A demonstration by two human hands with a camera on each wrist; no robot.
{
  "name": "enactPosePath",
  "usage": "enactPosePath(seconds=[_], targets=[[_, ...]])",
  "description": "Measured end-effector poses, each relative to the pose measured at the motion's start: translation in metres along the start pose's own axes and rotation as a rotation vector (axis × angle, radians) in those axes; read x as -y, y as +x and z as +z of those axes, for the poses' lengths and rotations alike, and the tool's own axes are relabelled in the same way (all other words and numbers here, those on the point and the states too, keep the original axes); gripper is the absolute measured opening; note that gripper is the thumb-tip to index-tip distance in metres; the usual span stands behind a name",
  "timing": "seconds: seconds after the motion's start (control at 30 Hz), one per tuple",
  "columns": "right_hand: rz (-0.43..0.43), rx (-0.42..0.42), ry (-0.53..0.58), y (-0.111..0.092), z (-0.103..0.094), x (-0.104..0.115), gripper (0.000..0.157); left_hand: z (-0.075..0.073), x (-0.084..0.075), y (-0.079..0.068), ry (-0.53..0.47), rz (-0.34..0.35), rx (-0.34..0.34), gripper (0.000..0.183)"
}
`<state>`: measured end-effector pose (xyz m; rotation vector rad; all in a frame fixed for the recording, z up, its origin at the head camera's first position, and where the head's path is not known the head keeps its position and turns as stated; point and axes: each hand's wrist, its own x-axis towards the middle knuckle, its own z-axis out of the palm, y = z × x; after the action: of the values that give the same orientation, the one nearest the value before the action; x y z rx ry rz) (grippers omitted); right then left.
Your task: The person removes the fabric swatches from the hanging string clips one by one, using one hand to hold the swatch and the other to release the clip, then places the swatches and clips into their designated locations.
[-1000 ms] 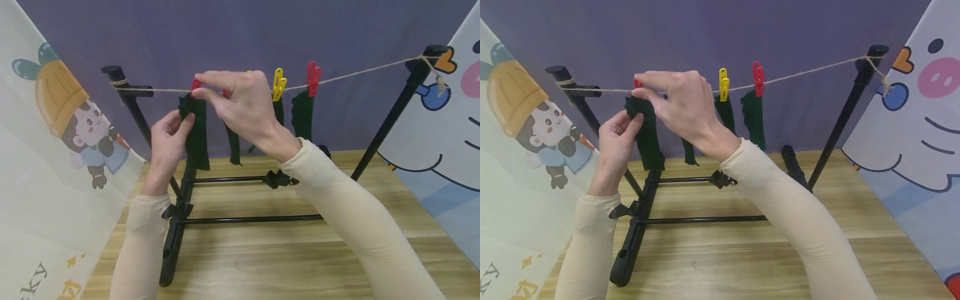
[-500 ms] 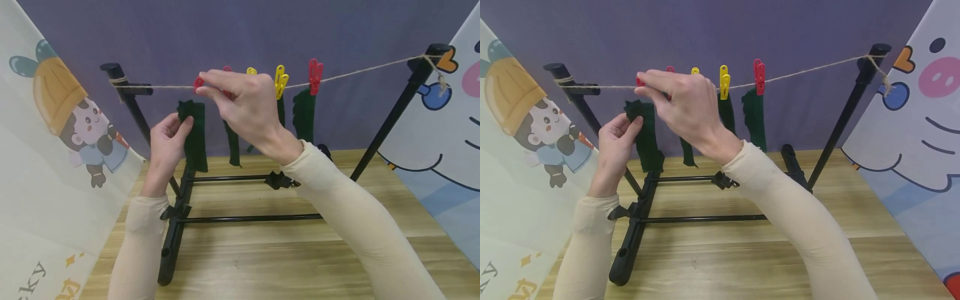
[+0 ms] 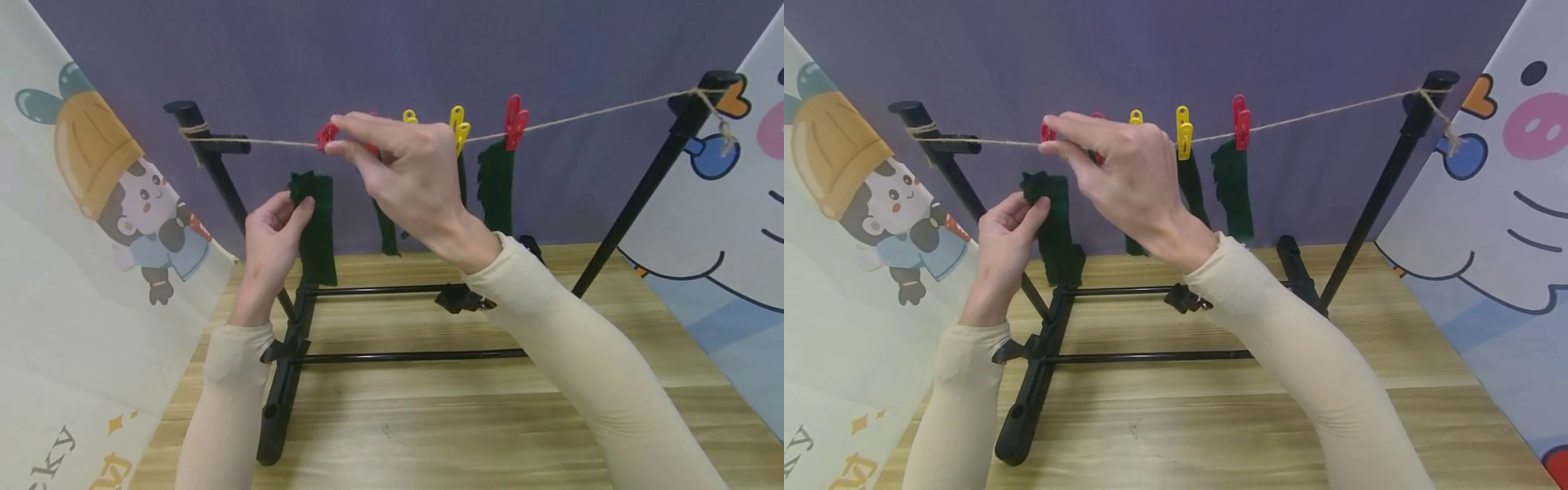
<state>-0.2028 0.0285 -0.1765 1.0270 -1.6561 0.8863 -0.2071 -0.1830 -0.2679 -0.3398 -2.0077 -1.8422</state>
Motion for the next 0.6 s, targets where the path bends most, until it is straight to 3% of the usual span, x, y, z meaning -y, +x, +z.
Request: enactPosePath(seconds=[0.6], targets=[[0.092, 0.04, 0.05, -0.031, -0.007, -0.009, 0.026, 0.0, 0.006, -0.004, 0.059, -0.023, -0.007, 0.02]])
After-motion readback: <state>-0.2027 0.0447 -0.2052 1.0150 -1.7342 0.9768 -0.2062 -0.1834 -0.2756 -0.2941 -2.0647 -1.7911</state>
